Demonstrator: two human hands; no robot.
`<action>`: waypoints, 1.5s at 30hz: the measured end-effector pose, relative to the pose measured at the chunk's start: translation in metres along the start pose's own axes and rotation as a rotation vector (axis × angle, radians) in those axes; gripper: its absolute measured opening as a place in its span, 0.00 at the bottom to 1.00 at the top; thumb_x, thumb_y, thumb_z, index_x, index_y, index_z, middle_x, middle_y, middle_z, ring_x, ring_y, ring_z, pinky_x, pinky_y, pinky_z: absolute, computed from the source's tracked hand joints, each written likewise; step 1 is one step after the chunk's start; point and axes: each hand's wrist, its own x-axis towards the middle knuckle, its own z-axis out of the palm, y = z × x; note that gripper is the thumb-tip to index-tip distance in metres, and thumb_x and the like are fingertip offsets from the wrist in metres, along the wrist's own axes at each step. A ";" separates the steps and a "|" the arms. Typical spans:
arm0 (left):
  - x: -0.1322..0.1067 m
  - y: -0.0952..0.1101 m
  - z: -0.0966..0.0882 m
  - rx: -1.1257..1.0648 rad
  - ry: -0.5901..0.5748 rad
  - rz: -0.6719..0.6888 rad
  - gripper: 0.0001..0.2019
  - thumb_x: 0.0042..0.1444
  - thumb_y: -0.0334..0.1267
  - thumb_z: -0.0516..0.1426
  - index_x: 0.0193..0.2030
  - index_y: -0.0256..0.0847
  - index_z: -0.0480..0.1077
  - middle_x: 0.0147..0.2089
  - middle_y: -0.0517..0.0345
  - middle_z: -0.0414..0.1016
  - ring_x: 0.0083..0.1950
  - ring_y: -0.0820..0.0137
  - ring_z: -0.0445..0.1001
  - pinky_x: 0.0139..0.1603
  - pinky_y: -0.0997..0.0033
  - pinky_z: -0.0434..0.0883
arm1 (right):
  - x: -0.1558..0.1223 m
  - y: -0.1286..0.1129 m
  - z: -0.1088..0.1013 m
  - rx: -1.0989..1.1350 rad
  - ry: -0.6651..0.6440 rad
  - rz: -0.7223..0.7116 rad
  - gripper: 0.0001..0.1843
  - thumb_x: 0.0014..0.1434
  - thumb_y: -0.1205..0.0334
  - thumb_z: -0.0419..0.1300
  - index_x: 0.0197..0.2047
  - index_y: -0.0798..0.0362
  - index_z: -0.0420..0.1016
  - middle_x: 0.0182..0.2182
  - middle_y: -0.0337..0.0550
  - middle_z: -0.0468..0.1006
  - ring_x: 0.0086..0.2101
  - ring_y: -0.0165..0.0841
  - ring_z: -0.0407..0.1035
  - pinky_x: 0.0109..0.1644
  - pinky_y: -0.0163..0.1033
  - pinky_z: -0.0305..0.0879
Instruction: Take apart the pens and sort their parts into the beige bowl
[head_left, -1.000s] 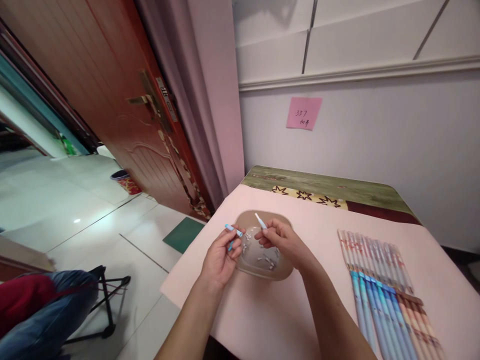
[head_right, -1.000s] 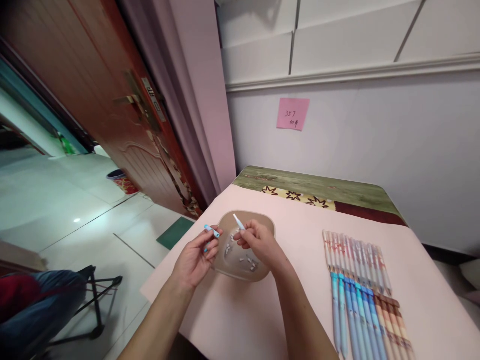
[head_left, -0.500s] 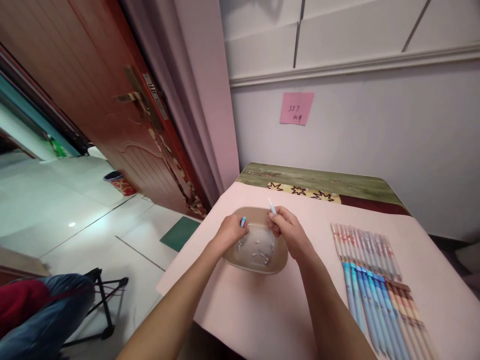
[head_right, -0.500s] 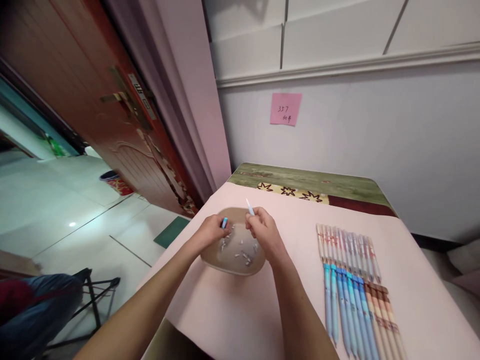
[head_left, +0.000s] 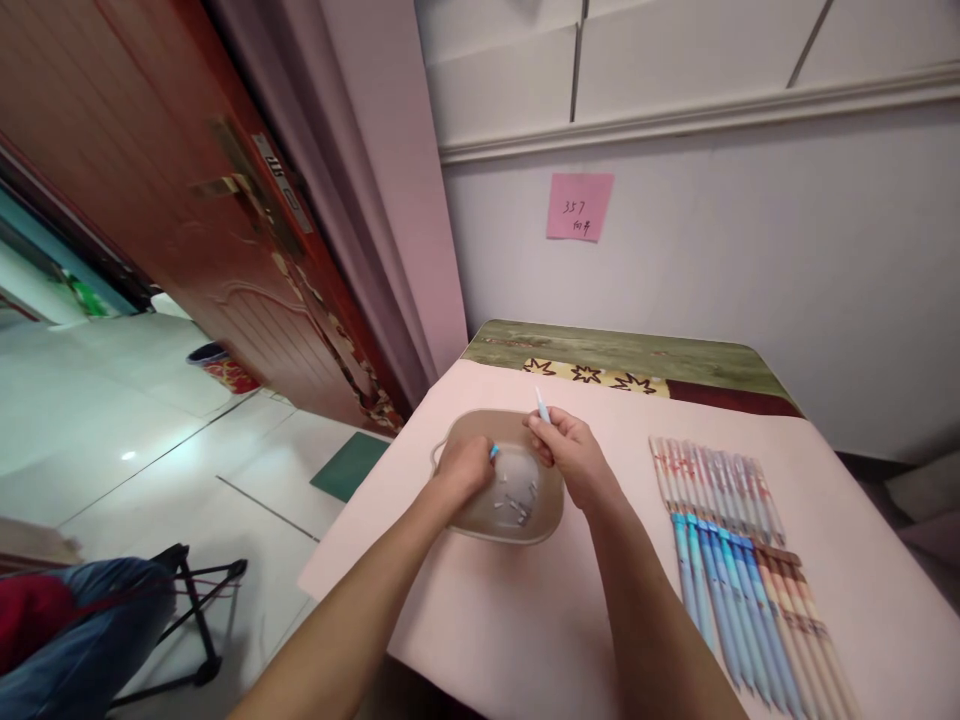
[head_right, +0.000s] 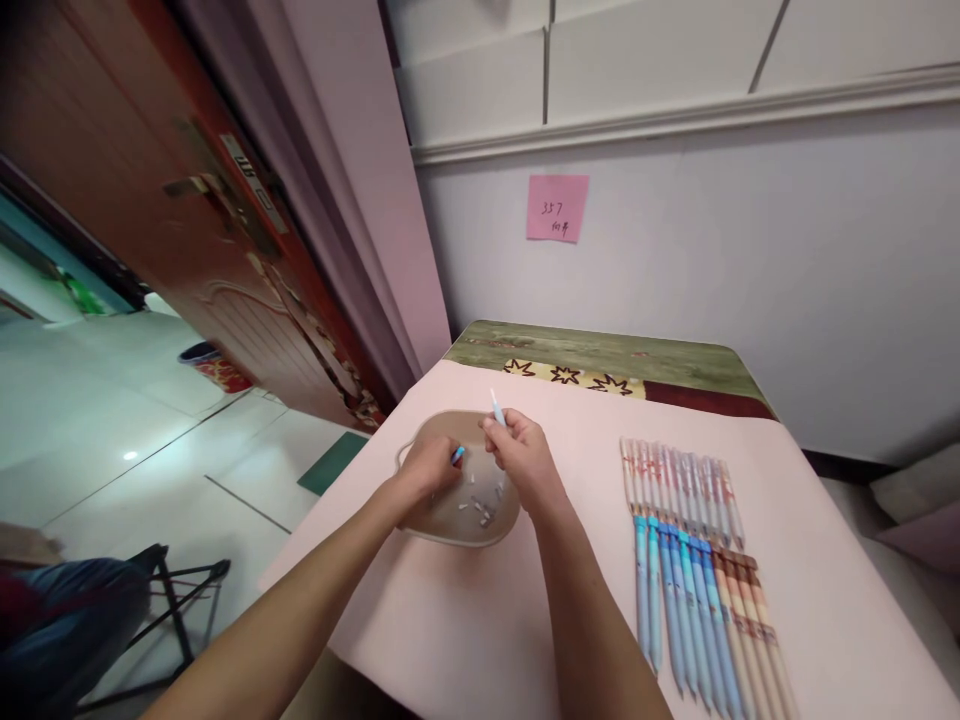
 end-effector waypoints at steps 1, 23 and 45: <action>0.001 0.000 0.000 0.019 -0.005 0.006 0.03 0.43 0.28 0.59 0.26 0.37 0.74 0.34 0.43 0.78 0.41 0.54 0.75 0.39 0.64 0.64 | 0.001 0.001 0.000 -0.005 0.000 0.004 0.15 0.53 0.50 0.62 0.32 0.53 0.69 0.20 0.31 0.64 0.19 0.23 0.51 0.21 0.32 0.45; -0.011 0.020 -0.005 -0.407 0.021 0.000 0.06 0.49 0.37 0.59 0.26 0.38 0.68 0.23 0.58 0.70 0.24 0.73 0.66 0.25 0.74 0.59 | 0.002 0.006 0.000 -0.136 0.001 0.013 0.15 0.53 0.49 0.61 0.30 0.53 0.68 0.19 0.32 0.64 0.19 0.24 0.51 0.22 0.32 0.46; -0.075 0.020 -0.032 -1.916 -0.211 -0.135 0.04 0.53 0.32 0.58 0.32 0.31 0.70 0.27 0.58 0.69 0.16 0.85 0.53 0.12 0.85 0.49 | -0.012 0.004 0.032 -0.629 0.020 -0.516 0.08 0.59 0.60 0.58 0.32 0.50 0.78 0.31 0.43 0.78 0.34 0.35 0.71 0.40 0.38 0.64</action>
